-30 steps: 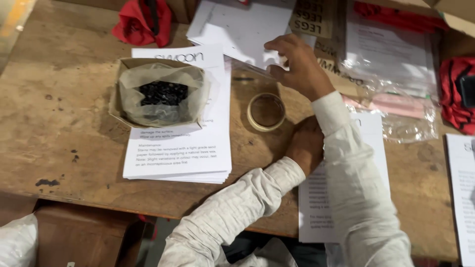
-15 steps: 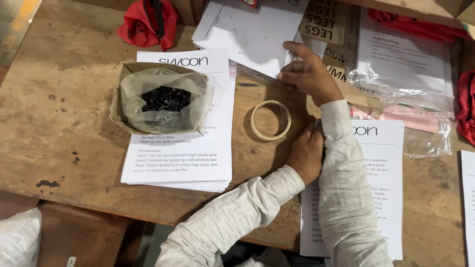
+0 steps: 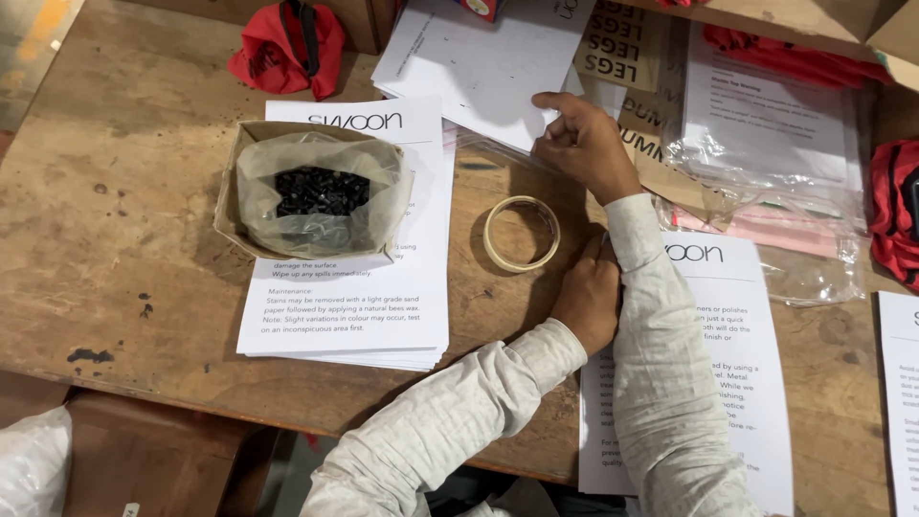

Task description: Folding instruction manuals and placing them into small red hardware bags along with components.

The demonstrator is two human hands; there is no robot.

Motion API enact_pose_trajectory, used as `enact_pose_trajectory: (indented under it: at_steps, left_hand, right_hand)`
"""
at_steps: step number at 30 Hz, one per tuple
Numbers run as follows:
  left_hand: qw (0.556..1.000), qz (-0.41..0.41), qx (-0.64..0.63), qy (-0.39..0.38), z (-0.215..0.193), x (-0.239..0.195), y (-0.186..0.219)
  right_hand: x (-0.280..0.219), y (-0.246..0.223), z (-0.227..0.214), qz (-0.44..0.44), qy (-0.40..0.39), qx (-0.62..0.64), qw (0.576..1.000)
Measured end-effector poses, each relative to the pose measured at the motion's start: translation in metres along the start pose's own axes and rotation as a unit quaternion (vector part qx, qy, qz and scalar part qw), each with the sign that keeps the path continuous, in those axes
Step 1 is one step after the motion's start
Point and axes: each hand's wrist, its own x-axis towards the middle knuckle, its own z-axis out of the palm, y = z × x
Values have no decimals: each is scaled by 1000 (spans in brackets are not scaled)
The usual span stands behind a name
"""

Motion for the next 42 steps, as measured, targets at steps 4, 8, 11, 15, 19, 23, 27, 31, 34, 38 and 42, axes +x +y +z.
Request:
enact_pose_trajectory:
  at_steps: [4,8,11,15,19,23,27,31,34,38,42]
  left_hand:
    - [999,25,14,17,-3,2,0]
    - [999,19,-9,33,-1,1,-4]
    - [998,12,-42,49,-4,6,-5]
    - [995,-4,-79,56,-7,9,-5]
    - [973,-123,-193,6,-25,13,17]
    - [930,-198,-311,-13,-26,13,22]
    - [951,-175,-253,-4,-36,7,31]
    - [984,-94,-149,4,-46,1,26]
    - [994,-40,-101,26,-55,-7,46]
    - [994,74,-2,76,-78,1,86]
    - [973,157,138,102,-94,84,55]
  right_hand:
    - [5,-5,6,-25,77,-158,984]
    - [9,-3,10,-132,111,-208,963]
    - [13,-6,12,-132,133,-195,963]
    - [8,-37,19,-124,161,-116,972]
    - [9,-38,18,-15,181,-23,983]
    - [11,-12,14,-22,193,53,979]
    - [16,23,16,-174,225,-16,959]
    - [12,-6,15,-123,202,-104,966]
    - [9,-16,16,-122,185,-156,963]
    - [15,18,18,-141,226,-179,947]
    - [8,30,12,-173,209,-159,949]
